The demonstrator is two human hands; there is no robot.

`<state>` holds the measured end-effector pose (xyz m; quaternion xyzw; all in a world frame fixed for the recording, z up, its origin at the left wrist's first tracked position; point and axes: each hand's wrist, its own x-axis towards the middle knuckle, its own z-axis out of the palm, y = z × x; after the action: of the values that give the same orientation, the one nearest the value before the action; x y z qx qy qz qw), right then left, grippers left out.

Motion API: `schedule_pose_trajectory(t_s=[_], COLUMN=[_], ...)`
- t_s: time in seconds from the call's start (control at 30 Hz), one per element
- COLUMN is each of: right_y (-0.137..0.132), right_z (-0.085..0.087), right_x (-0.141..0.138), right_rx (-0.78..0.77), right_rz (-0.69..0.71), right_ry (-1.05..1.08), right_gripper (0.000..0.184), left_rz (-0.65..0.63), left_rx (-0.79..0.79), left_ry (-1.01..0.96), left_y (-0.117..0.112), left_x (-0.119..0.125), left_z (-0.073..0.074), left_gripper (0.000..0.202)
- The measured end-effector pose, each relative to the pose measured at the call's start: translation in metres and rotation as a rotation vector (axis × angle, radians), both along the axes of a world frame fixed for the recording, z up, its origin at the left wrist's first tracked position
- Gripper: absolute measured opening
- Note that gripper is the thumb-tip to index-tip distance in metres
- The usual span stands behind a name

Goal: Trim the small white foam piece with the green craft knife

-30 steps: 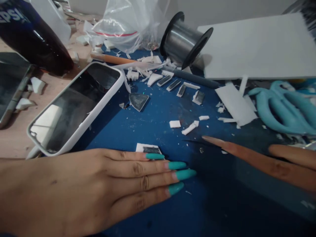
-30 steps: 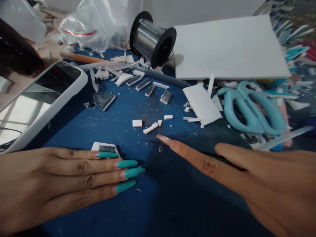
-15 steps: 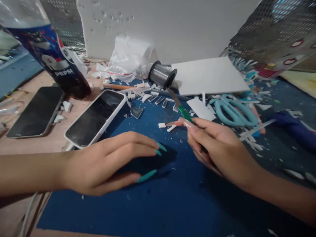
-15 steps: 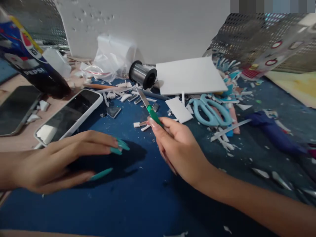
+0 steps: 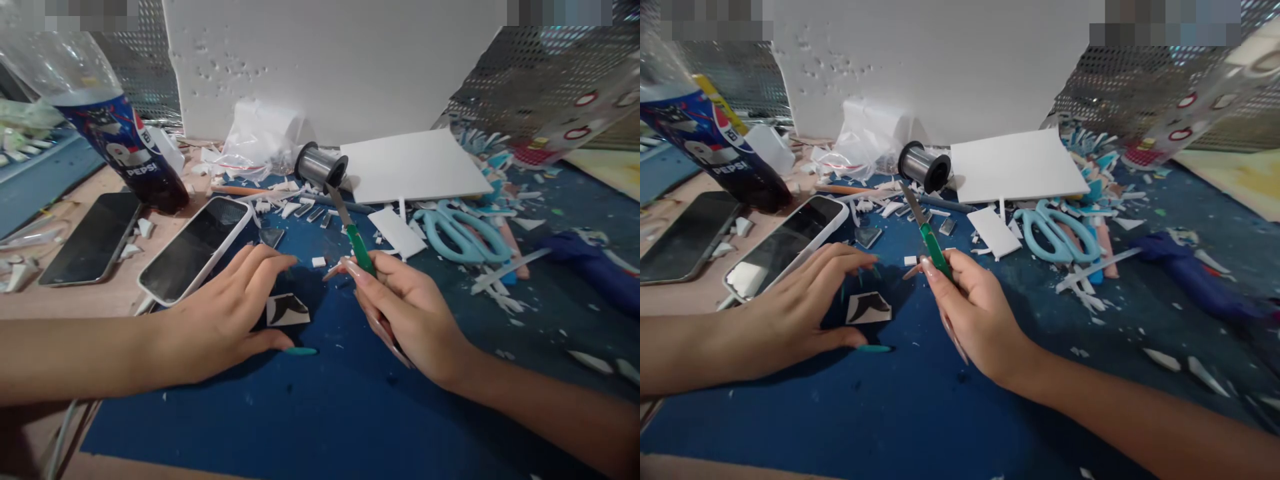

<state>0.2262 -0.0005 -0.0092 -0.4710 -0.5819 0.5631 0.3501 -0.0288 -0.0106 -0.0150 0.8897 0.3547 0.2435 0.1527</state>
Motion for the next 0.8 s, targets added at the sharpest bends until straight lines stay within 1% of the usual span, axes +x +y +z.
schedule_pose_trajectory(t_s=[0.07, 0.17, 0.27, 0.33, 0.4, 0.47, 0.53, 0.57, 0.63, 0.67, 0.7, 0.8], right_y=[0.0, -0.002, -0.004, -0.006, -0.006, -0.005, -0.005, -0.004, -0.003, -0.003, -0.003, -0.004], right_z=[0.0, -0.001, -0.002, 0.0, 0.003, 0.005, 0.007, 0.007, 0.007, 0.006, 0.006, 0.005], right_x=[0.0, 0.0, 0.002, 0.002, 0.002, 0.001, 0.0, 0.0, 0.001, 0.002, 0.003, 0.004], right_rx=[0.016, 0.024, 0.031, 0.027, 0.013, 0.004, -0.002, 0.003, 0.017, 0.022, 0.019, -0.087], right_rz=[0.015, 0.014, 0.022, 0.055, 0.106, 0.138, 0.132, 0.122, 0.102, 0.096, 0.095, 0.117], right_ry=[-0.013, -0.022, -0.057, -0.09, -0.117, -0.136, -0.159, -0.172, -0.194, -0.194, -0.183, -0.104], right_gripper=[0.031, 0.031, 0.035, 0.038, 0.04, 0.041, 0.042, 0.042, 0.041, 0.039, 0.038, 0.036], left_rz=[0.012, -0.003, 0.007, 0.018, 0.021, 0.016, 0.001, -0.015, -0.052, -0.068, -0.081, -0.098], left_rx=[0.017, 0.031, 0.079, 0.114, 0.111, 0.066, 0.003, -0.035, -0.116, -0.154, -0.189, -0.247], left_ry=[0.043, 0.037, -0.049, -0.127, -0.182, -0.201, -0.203, -0.196, -0.182, -0.182, -0.185, -0.22], left_y=[0.001, 0.007, 0.01, 0.011, 0.011, 0.012, 0.014, 0.015, 0.018, 0.019, 0.02, 0.02], left_x=[0.006, 0.017, 0.026, 0.031, 0.032, 0.032, 0.03, 0.028, 0.026, 0.026, 0.026, 0.029], left_z=[0.001, 0.006, 0.009, 0.006, 0.003, 0.0, 0.002, 0.003, 0.007, 0.009, 0.01, 0.01], left_gripper=[0.054, 0.05, 0.046, 0.045, 0.045, 0.05, 0.055, 0.051, 0.034, 0.032, 0.034, 0.035])
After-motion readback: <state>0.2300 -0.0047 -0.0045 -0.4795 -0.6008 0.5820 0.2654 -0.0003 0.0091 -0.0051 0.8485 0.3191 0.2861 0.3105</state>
